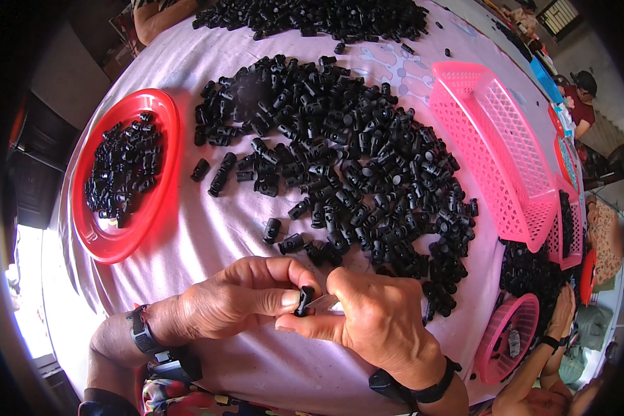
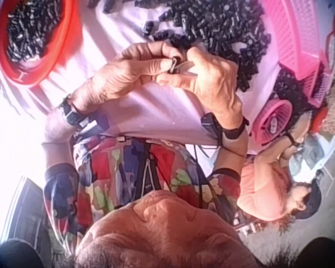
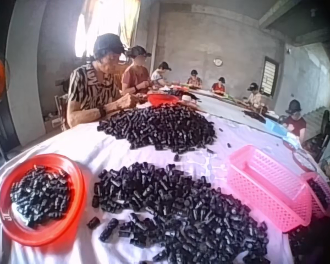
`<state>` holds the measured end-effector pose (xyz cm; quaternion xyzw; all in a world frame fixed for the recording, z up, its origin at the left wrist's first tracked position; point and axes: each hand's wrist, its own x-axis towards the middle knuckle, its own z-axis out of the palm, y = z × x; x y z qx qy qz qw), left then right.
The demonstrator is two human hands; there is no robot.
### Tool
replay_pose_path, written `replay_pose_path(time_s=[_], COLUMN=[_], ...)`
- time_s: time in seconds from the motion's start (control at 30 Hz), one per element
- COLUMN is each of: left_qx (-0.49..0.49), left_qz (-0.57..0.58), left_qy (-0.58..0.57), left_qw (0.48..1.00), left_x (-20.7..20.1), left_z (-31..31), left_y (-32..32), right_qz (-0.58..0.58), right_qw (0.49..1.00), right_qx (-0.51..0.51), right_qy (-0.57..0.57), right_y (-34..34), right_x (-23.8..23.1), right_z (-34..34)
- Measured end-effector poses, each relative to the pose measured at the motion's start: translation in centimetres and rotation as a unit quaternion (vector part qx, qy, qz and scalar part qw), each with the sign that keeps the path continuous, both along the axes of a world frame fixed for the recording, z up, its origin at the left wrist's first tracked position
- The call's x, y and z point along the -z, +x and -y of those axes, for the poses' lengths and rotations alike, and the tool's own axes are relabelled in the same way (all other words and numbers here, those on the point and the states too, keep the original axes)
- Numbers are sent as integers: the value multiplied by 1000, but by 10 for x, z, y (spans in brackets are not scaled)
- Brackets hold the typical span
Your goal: Sort and inspect small black plastic components at a work table.
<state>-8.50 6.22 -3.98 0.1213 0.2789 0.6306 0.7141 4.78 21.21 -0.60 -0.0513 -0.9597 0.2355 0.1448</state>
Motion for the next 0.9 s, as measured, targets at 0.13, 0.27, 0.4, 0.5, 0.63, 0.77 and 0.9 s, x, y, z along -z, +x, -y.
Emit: replay_pose_path(time_s=[0.13, 0.27, 0.4, 0.5, 0.63, 0.77, 0.9], left_qx=[7, 8, 4, 0, 3, 5, 8], left_qz=[0, -6, -9, 0, 5, 10, -2], left_qy=[6, 8, 13, 15, 10, 18, 15], left_qw=[1000, 1000, 1000, 1000, 1000, 1000, 1000], left_x=[0, -1, 0, 0, 1, 1, -1], left_z=[0, 0, -1, -1, -1, 0, 0], left_y=[-1, -1, 0, 0, 0, 0, -1], right_qz=[8, 11, 0, -11, -14, 25, 29], right_qw=[1000, 999, 1000, 1000, 1000, 998, 998], right_qx=[-3, -6, -4, -2, -5, -15, -5], right_qy=[-19, -30, -2, 19, 19, -48, -54], right_y=[0, 1, 1, 0, 0, -1, 1], right_x=[1, 3, 2, 1, 1, -2, 0], right_z=[0, 0, 0, 1, 0, -1, 0])
